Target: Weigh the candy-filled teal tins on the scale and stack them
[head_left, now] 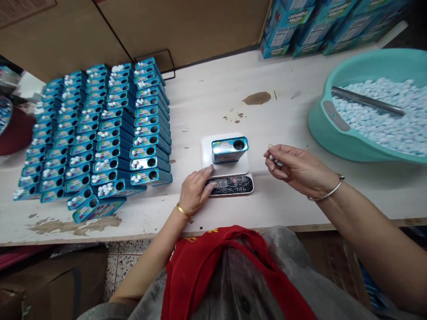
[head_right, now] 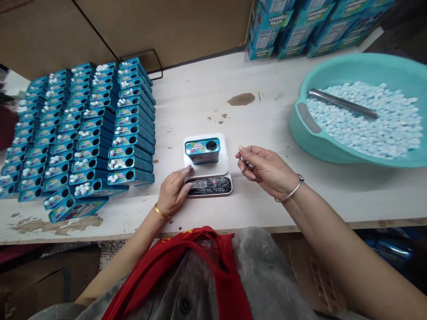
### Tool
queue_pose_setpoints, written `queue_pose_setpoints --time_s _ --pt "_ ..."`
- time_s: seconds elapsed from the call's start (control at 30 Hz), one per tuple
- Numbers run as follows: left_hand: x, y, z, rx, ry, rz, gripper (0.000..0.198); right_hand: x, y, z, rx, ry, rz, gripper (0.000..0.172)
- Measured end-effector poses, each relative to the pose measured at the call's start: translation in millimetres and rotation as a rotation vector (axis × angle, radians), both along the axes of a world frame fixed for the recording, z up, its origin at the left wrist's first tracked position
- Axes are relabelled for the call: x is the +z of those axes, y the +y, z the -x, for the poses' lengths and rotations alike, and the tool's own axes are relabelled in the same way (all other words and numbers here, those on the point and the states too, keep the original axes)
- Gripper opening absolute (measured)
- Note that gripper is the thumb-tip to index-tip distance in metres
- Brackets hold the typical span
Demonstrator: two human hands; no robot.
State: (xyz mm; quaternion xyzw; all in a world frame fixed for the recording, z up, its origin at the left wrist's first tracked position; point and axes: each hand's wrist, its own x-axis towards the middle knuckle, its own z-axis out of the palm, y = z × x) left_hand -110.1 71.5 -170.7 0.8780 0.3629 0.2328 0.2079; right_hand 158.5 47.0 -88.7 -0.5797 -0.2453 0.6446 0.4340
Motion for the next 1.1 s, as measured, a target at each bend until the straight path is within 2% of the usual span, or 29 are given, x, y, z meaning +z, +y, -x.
queue_pose_setpoints --time_s 0.1,0.2,0.37,0.7,1.1 --pt "0.4 -1.6 4.3 0.069 -0.084 0.037 0.051 -3.3 -5.5 -6.1 -0.033 0.031 0.031 0.022" --pt "0.3 -10.3 14.1 0.202 -0.163 0.072 0.049 -6.4 -9.1 -13.0 -0.064 0.07 0.044 0.017" --pt "-4.2 -25.8 27.3 0.344 -0.148 0.131 0.04 -8.1 -8.6 -15.8 -0.064 0.039 0.044 0.015" --pt "-18.1 -28.6 28.5 0.375 -0.124 0.139 0.037 -8.0 -8.0 -0.8 -0.022 -0.018 -0.001 0.022" --pt "-18.5 -28.2 28.1 0.363 -0.14 0.125 0.03 -3.8 -3.8 11.6 -0.037 -0.031 -0.059 0.02"
